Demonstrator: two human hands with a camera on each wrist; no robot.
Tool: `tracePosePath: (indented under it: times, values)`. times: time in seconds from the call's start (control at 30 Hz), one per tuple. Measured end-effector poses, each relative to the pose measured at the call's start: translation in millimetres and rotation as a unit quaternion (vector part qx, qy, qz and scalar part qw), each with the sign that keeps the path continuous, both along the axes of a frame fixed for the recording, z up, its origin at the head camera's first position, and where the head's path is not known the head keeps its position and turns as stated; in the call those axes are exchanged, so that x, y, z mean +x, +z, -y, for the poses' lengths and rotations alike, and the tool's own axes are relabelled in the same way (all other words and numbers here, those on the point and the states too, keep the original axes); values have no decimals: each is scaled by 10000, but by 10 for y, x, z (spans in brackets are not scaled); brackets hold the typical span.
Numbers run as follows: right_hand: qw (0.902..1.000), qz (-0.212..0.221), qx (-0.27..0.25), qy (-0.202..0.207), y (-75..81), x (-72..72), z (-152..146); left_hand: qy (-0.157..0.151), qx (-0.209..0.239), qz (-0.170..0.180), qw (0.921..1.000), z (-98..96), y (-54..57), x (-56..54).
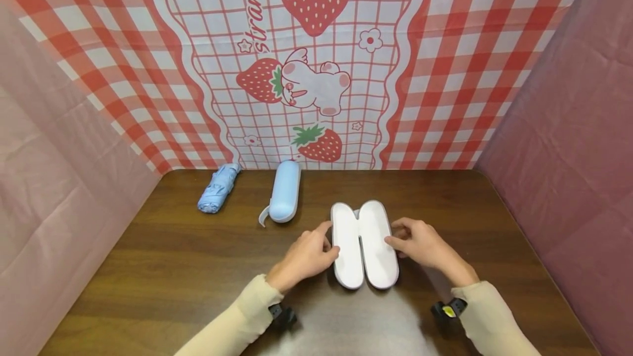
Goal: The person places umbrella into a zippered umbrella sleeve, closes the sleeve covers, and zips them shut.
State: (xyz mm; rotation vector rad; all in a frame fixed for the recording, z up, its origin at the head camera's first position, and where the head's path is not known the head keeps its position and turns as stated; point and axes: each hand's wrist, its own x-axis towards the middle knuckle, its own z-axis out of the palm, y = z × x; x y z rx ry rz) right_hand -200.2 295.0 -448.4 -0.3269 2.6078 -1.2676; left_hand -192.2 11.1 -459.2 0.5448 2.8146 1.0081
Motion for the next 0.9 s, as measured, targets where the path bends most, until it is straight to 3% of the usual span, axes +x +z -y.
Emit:
tracePosePath:
  times: [0.2,0.4,0.57,0.9]
  values:
    - [9986,234,-453,-110,-16,-171,-7,5,-159,2,9999,11,21,70]
    - [9967,479,-634,-172,-77,-246,-11,-13,-246,-8,9997,33,29,104]
    - [9937,666,-876,-212,-106,-214,-18,-25,-120,-15,9999,53,36,100]
    - [9895,819,-1192,-76,-112,-108,76,408,-31,-146,9991,160,34,-34]
